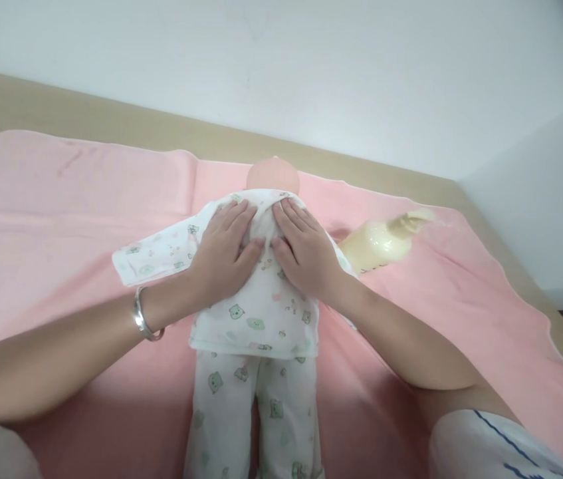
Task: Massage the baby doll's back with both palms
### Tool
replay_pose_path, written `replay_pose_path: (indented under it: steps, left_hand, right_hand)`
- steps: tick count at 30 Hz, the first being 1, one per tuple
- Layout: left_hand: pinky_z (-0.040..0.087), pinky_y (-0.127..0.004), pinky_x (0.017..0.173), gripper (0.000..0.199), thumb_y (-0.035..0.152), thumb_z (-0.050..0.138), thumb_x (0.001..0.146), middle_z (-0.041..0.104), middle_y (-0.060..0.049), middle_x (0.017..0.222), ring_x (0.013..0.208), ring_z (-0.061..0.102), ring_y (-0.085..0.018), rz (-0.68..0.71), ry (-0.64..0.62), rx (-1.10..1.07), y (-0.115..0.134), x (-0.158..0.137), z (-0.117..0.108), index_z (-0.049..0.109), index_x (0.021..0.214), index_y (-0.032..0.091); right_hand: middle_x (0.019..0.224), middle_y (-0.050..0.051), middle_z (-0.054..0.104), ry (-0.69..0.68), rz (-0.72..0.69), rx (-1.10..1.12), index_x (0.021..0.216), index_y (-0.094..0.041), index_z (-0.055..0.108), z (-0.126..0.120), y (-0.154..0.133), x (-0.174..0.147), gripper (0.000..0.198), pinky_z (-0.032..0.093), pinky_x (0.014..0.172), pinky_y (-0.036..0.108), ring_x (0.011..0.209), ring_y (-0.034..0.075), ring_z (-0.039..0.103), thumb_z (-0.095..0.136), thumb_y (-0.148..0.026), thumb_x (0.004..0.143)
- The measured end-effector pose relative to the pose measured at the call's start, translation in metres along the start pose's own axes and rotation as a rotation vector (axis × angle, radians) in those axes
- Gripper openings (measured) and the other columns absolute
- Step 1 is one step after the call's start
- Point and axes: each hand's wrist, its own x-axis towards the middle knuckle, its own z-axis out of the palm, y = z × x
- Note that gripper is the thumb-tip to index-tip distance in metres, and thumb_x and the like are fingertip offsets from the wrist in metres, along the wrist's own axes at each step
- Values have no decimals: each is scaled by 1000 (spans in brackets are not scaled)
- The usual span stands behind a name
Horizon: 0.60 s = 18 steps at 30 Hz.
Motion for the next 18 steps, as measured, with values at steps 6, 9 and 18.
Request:
replay_pose_path:
  steps: [6, 9, 18]
  left_hand:
    - [27, -51, 129, 60, 33, 33, 98, 41, -15, 161, 154, 31, -30, -14, -106, 88, 29, -14, -17, 47, 148, 3]
    - [26, -46, 129, 59, 32, 36, 97, 39, -10, 162, 154, 30, -28, -78, -168, 59, 33, -13, -23, 47, 150, 7]
    - [20, -52, 130, 68, 46, 31, 99, 32, -14, 165, 156, 23, -30, -96, -36, 21, 3, 3, -5, 41, 153, 6]
  right_hand:
    - [160, 20, 42, 3, -22, 3, 149, 0, 45, 5, 2, -1, 62, 27, 128, 52, 154, 30, 31, 28, -34, 101]
    - [159, 20, 43, 0, -37, -2, 149, -1, 45, 4, 2, -1, 61, 29, 127, 55, 154, 30, 31, 28, -35, 101]
    - [154, 22, 50, 12, -72, -105, 147, 1, 48, -2, -6, -5, 59, 36, 123, 52, 148, 31, 43, 27, -34, 104]
